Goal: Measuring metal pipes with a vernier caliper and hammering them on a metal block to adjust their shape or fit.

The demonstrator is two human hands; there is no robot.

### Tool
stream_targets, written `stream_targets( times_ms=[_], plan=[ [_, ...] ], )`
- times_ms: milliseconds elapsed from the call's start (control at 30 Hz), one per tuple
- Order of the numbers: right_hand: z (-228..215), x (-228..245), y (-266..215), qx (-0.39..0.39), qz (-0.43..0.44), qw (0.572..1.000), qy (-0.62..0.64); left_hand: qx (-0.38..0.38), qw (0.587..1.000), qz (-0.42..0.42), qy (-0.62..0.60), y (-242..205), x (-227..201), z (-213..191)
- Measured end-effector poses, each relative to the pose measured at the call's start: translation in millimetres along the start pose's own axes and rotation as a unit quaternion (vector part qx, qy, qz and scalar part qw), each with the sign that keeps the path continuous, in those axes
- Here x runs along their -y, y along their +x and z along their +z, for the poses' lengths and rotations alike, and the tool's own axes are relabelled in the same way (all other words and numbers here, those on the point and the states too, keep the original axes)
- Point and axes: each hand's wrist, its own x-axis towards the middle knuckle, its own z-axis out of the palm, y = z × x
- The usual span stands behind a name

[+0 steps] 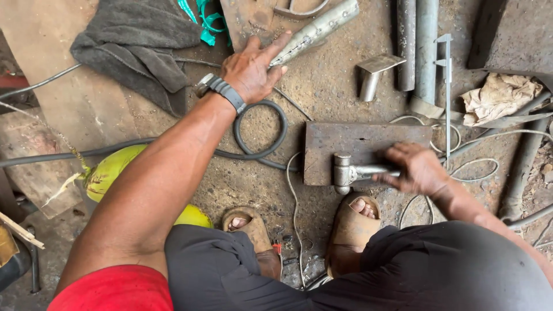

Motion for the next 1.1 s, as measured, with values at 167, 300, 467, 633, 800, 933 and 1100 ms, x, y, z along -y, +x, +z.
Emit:
stream_targets(
  times_ms=[167, 300, 467, 633, 800, 933, 1100],
  plan=[
    [45, -5, -14, -0.002, -0.079, 0.98, -0.181, -0.031, 0.999, -0.023, 0.036, 12, -11, 9],
    [36, 0, -9, -0.097, -0.222, 0.958, -0.151, -0.023, 0.994, -0.022, 0.105, 13, -25, 9],
    [-29, 41, 1, 0.087, 0.022, 0.972, 0.218, 0.021, 0.996, -0.085, 0.011, 6, -57, 13],
    [-88, 55, 40, -0.104, -0.068, 0.928, 0.351, 0.02, 0.995, -0.091, 0.017, 11, -61, 10],
    [-148, 97, 79, -0.156, -0.051, 0.962, 0.218, 0.018, 0.995, -0.102, 0.016, 15, -72, 0],
    [-143, 93, 112, -0.201, -0.102, 0.956, 0.189, 0.044, 0.993, -0.105, -0.031, 12, -80, -5],
    [-145, 101, 132, -0.162, -0.063, 0.971, 0.164, 0.03, 0.994, -0.105, -0.025, 13, -77, 4]
  ],
)
